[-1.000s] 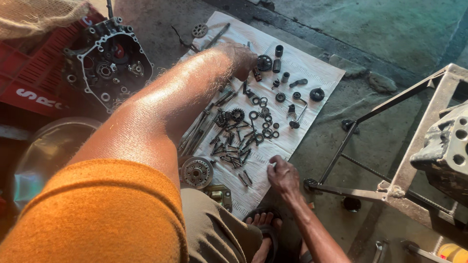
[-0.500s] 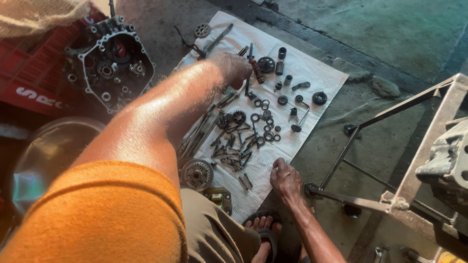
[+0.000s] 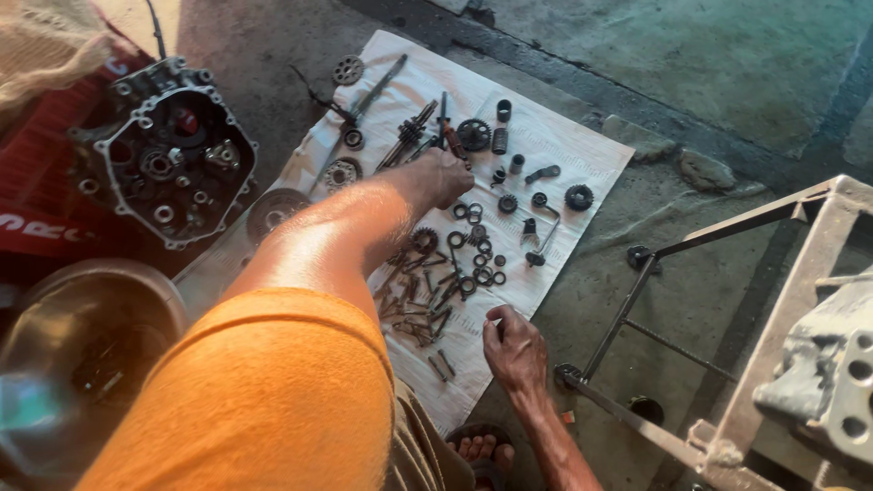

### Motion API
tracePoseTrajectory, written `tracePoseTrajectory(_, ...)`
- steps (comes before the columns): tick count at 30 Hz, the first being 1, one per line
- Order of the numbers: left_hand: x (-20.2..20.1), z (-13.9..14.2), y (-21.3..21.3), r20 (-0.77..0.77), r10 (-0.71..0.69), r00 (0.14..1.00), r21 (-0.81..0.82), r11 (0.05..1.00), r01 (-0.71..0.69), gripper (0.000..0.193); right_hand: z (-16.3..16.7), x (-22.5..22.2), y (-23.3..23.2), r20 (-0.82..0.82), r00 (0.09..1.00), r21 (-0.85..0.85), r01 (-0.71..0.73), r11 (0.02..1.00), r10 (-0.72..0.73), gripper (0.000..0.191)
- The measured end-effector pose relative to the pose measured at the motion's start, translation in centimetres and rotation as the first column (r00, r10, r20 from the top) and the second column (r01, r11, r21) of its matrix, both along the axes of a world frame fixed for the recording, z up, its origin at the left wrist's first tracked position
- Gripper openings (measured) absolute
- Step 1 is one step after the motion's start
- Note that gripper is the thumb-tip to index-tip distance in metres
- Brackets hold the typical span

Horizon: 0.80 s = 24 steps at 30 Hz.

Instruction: The person assembles internal components of a motorcycle engine casing. They pick up gears, shafts, and bearings from a newspaper spread on the floor, apply lubricant, and fit them into the engine block. A second person is visible nearby, cleaning parts in a metal bowl.

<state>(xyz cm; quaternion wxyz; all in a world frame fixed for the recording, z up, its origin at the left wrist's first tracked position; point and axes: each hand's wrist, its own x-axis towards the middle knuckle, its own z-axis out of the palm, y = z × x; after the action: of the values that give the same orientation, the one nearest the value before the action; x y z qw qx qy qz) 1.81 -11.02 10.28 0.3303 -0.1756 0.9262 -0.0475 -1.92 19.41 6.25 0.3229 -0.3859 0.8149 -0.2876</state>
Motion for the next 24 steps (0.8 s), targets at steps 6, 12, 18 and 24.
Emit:
tracePoseTrajectory(6, -2.0, -4.6, -1.0, 0.094, -0.079, 0.992, -0.068, 0.994, 0.086, 0.022, 0.0, -1.3, -0.6, 0.015, 1.000, -0.055, 0.002, 0.999, -0.001, 0.021)
tracePoseTrajectory(12, -1.3, -5.6, -0.7, 0.131, -0.116, 0.985, -0.120, 0.984, 0.132, 0.017, 1.0, -2.0, -1.4, 0.040, 0.999, -0.024, -0.021, 0.999, 0.022, 0.022)
tracePoseTrajectory(18, -2.1, -0.9, -2.1, -0.015, 0.245, 0.969, 0.234, 0.943, -0.235, 0.020, 2.6, -1.8, -1.3, 0.114, 0.994, -0.030, -0.002, 1.000, 0.005, 0.024)
tracePoseTrajectory(24, -1.4, 8.9, -3.0, 0.131, 0.819, 0.558, 0.858, 0.188, -0.478, 0.014, 7.9, -0.2, -3.0, 0.331, 0.944, -0.201, 0.064, 0.977, 0.006, 0.023)
